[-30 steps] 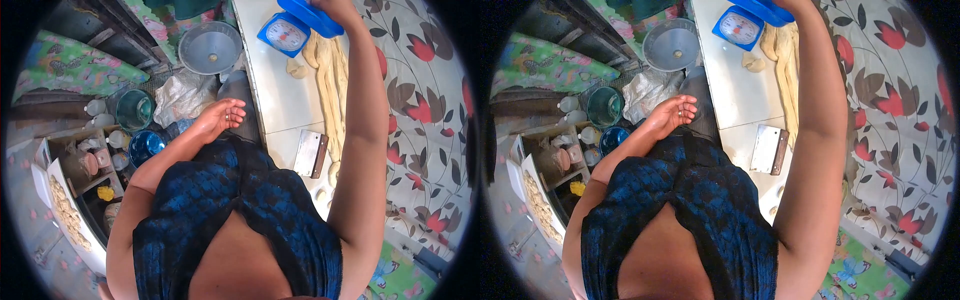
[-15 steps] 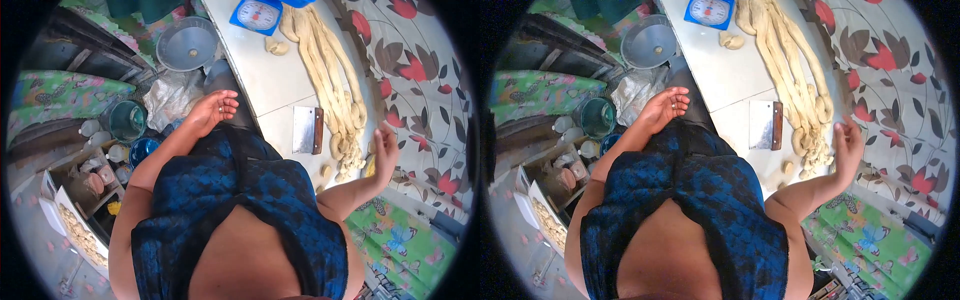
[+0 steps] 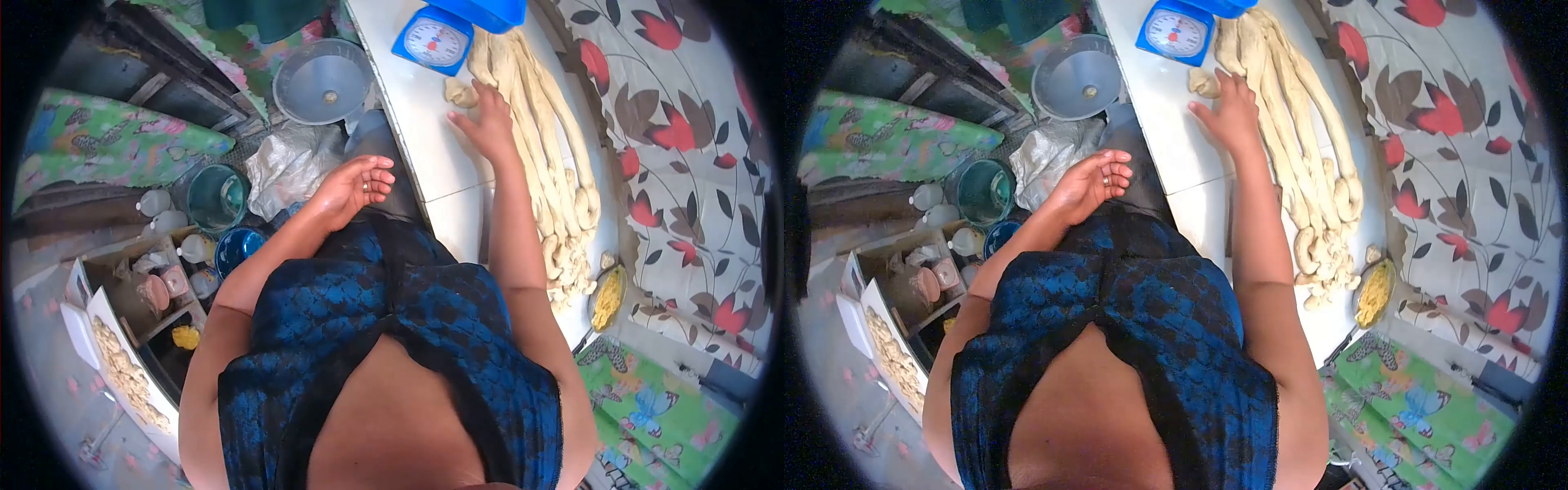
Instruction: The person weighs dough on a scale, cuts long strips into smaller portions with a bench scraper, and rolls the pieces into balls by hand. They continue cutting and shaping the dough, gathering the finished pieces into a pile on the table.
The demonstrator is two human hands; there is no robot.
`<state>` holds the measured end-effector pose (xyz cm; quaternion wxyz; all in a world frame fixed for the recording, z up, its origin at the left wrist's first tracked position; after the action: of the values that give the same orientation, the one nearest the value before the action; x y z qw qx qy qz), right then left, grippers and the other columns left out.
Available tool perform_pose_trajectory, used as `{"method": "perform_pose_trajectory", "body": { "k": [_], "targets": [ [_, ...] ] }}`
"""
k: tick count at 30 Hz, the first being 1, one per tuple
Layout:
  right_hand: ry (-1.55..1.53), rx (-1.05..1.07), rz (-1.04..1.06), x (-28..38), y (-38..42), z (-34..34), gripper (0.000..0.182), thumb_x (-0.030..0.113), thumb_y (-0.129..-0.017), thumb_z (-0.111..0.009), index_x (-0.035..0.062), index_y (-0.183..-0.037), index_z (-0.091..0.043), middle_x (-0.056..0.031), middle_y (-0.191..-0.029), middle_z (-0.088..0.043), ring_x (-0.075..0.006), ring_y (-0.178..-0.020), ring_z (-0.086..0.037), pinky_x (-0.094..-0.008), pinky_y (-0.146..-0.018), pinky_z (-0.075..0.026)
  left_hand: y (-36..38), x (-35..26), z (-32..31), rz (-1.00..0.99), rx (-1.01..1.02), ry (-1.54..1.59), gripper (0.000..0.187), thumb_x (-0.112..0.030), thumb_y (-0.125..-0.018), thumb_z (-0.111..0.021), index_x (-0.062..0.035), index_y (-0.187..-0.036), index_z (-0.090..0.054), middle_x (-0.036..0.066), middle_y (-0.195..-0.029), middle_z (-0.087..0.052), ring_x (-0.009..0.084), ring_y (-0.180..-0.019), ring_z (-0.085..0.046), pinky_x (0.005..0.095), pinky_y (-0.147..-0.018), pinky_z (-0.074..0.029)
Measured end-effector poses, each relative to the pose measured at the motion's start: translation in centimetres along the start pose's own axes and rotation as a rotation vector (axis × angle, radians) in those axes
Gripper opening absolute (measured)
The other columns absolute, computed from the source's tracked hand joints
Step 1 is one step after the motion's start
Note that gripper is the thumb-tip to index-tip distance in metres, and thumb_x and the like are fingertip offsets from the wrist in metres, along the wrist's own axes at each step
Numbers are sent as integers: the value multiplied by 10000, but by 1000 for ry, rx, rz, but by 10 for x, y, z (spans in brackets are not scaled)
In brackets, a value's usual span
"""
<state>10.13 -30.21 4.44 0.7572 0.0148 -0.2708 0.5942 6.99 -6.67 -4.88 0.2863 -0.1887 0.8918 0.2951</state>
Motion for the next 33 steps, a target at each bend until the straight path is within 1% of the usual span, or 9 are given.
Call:
{"method": "perform_pose_trajectory", "body": {
  "k": [3,5,8,13,15,21,25,31,33],
  "targets": [
    [106,69,-121,-1,-22,-32,590,356,-697,-734,103,-1198,-551,-153,-1199,-540,-375,-1159,-443,-503,-979,-327,3,-2,3,-35,0,20,317,-294,-947,-454,-41,-1120,-537,57,-936,-605,145,-832,-573,289,-753,-468],
    [55,19,-68,-1,-30,-26,443,262,-693,-718,91,-1084,-600,-147,-1091,-592,-346,-1056,-525,-459,-911,-396,4,-1,3,-33,-7,32,320,-291,-949,-451,-39,-1129,-533,58,-938,-606,143,-833,-574,290,-754,-469],
    [-407,230,-66,18,-8,-30,272,150,-646,-683,43,-886,-616,-133,-823,-620,-281,-771,-609,-344,-719,-483,4,-4,-5,-42,9,16,351,-316,-958,-442,-43,-1166,-516,72,-991,-602,150,-863,-582,303,-780,-475],
    [-579,526,91,108,58,-14,329,83,-673,-747,44,-973,-617,-112,-920,-596,-254,-881,-591,-334,-790,-471,3,3,-33,3,47,128,365,-315,-962,-465,-69,-1232,-466,80,-1089,-578,161,-890,-588,325,-777,-499],
    [-625,509,155,127,73,-7,373,91,-672,-757,49,-1013,-611,-103,-920,-591,-259,-866,-582,-345,-790,-471,1,6,-40,5,95,60,347,-251,-952,-506,-89,-1253,-445,79,-1122,-564,162,-885,-589,322,-743,-521],
    [-435,563,103,111,79,-20,320,113,-680,-734,49,-963,-598,-93,-844,-575,-240,-808,-566,-320,-723,-464,-1,5,-27,-9,93,134,256,-188,-947,-498,-78,-1178,-479,106,-1076,-584,201,-908,-615,336,-745,-546],
    [-578,578,112,116,61,-7,298,110,-672,-721,40,-929,-587,-70,-820,-569,-187,-799,-565,-297,-713,-454,8,-13,-36,-67,139,265,236,-164,-950,-463,-50,-1156,-481,150,-1068,-589,257,-931,-626,375,-772,-544],
    [-994,-49,135,110,-59,116,222,73,-787,-705,23,-978,-602,-14,-855,-567,-110,-803,-574,-236,-705,-457,5,-13,-10,-106,28,177,232,-150,-948,-459,-25,-1142,-479,187,-1052,-595,264,-928,-627,383,-803,-531],
    [-709,-116,184,95,-110,137,305,112,-810,-707,3,-1068,-586,-29,-889,-585,-98,-805,-578,-218,-710,-455,6,-12,-10,-92,46,188,238,-138,-941,-467,-26,-1150,-485,184,-1057,-598,261,-932,-625,379,-812,-526]
  ]
}}
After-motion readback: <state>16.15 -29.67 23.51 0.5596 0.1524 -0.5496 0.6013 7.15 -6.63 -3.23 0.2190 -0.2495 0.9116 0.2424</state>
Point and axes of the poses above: each hand's wrist, its own y-axis away from the middle knuckle, its own z-axis out of the back of the hand, x = y × z, the point moved 10 cm from there along -y, towards the middle knuckle
